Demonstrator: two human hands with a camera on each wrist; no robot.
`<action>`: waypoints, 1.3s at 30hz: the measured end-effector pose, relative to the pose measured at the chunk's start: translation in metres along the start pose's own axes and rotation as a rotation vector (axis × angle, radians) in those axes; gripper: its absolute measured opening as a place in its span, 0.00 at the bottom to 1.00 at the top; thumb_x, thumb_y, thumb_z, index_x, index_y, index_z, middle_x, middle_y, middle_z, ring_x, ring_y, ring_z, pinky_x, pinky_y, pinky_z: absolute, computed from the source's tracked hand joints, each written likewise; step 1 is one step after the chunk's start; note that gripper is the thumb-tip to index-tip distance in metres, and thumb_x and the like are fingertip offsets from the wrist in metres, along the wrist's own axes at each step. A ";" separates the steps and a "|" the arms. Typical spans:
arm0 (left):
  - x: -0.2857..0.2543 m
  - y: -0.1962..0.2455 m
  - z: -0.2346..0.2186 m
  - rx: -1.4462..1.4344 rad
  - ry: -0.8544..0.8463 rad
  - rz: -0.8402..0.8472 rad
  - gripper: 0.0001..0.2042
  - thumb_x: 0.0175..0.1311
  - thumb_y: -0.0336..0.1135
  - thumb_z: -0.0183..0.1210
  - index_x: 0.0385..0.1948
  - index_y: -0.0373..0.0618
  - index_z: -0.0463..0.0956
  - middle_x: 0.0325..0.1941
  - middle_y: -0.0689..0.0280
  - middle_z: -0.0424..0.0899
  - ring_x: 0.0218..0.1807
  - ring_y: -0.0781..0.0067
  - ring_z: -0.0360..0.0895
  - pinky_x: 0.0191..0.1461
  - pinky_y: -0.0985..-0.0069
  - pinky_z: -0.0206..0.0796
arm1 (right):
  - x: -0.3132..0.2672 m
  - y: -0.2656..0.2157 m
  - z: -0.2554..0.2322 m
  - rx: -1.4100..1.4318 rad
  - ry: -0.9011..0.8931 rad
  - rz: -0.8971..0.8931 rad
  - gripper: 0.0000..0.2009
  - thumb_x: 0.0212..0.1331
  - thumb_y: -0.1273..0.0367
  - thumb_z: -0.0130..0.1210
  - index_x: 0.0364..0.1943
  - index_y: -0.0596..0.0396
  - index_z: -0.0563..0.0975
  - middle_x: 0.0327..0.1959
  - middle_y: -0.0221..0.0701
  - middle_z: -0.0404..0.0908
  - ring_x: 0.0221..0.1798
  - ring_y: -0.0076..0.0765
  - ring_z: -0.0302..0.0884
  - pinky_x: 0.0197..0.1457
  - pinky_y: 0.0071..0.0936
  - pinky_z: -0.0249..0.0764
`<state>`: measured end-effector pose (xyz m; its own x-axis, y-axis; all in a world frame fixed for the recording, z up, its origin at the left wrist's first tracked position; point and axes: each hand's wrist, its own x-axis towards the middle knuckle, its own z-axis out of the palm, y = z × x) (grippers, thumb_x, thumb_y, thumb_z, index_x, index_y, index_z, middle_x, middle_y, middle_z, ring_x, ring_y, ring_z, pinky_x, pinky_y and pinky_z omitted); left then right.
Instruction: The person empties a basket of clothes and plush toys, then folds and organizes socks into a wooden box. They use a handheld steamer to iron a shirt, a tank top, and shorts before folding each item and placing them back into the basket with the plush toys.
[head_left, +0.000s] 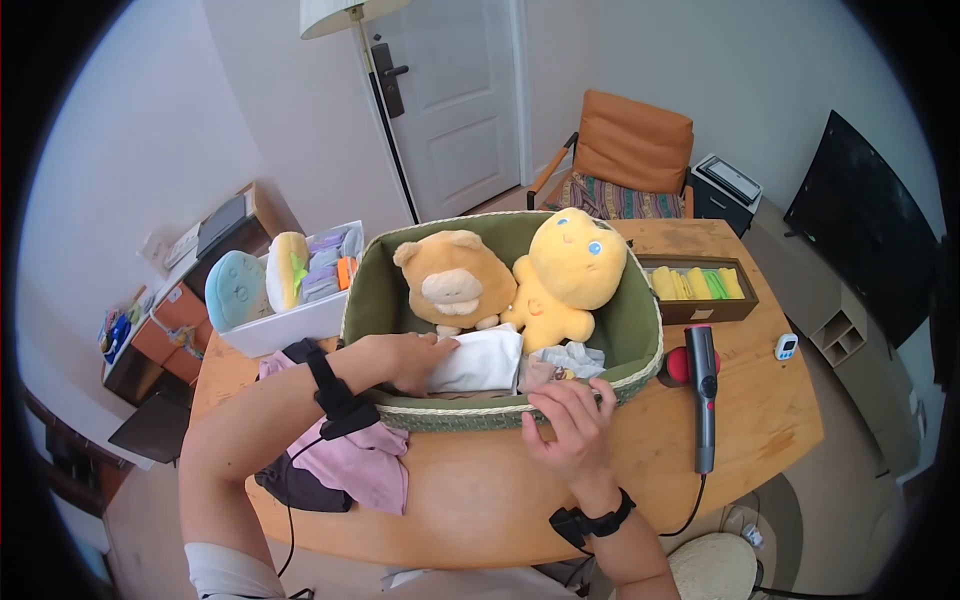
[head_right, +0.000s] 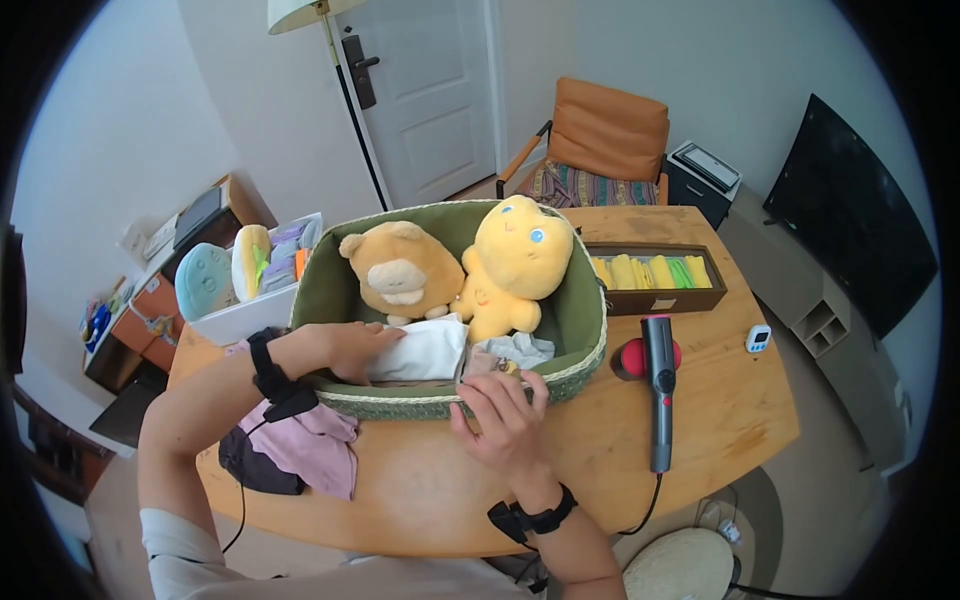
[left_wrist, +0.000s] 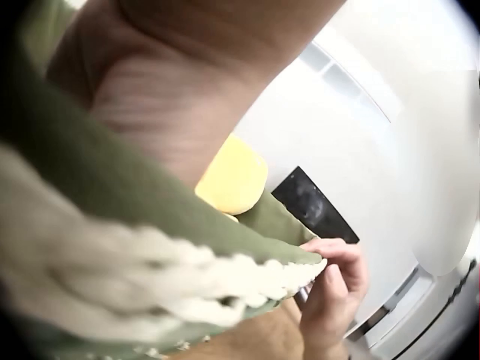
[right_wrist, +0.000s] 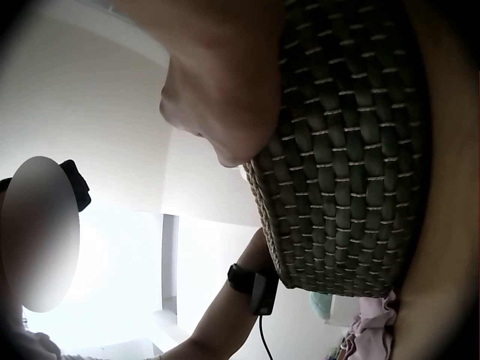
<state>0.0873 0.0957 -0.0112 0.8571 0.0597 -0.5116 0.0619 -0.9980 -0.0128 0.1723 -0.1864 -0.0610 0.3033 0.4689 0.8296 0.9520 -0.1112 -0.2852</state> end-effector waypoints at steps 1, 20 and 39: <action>-0.009 0.014 -0.022 0.004 -0.071 -0.073 0.40 0.52 0.43 0.72 0.68 0.48 0.63 0.66 0.49 0.74 0.62 0.46 0.77 0.64 0.56 0.70 | 0.000 0.000 0.001 0.008 0.005 -0.002 0.11 0.51 0.67 0.67 0.39 0.47 0.81 0.44 0.23 0.83 0.49 0.30 0.80 0.67 0.43 0.58; -0.113 -0.003 -0.116 -0.390 0.218 0.074 0.26 0.56 0.41 0.65 0.54 0.36 0.73 0.48 0.47 0.84 0.50 0.51 0.83 0.54 0.62 0.74 | 0.099 -0.018 -0.040 -0.029 -0.659 0.467 0.13 0.61 0.64 0.61 0.46 0.56 0.79 0.50 0.39 0.84 0.51 0.48 0.81 0.56 0.48 0.72; -0.264 -0.065 -0.033 -0.937 1.278 -0.063 0.16 0.63 0.33 0.67 0.28 0.45 0.64 0.29 0.74 0.68 0.38 0.84 0.66 0.43 0.80 0.64 | 0.223 0.064 0.007 0.386 -1.164 -0.030 0.16 0.75 0.61 0.47 0.55 0.56 0.78 0.47 0.34 0.84 0.51 0.33 0.83 0.52 0.35 0.81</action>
<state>-0.1264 0.1458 0.1529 0.6584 0.5585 0.5046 -0.0215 -0.6563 0.7542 0.3004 -0.0824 0.1022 -0.1248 0.9917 -0.0293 0.8234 0.0870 -0.5608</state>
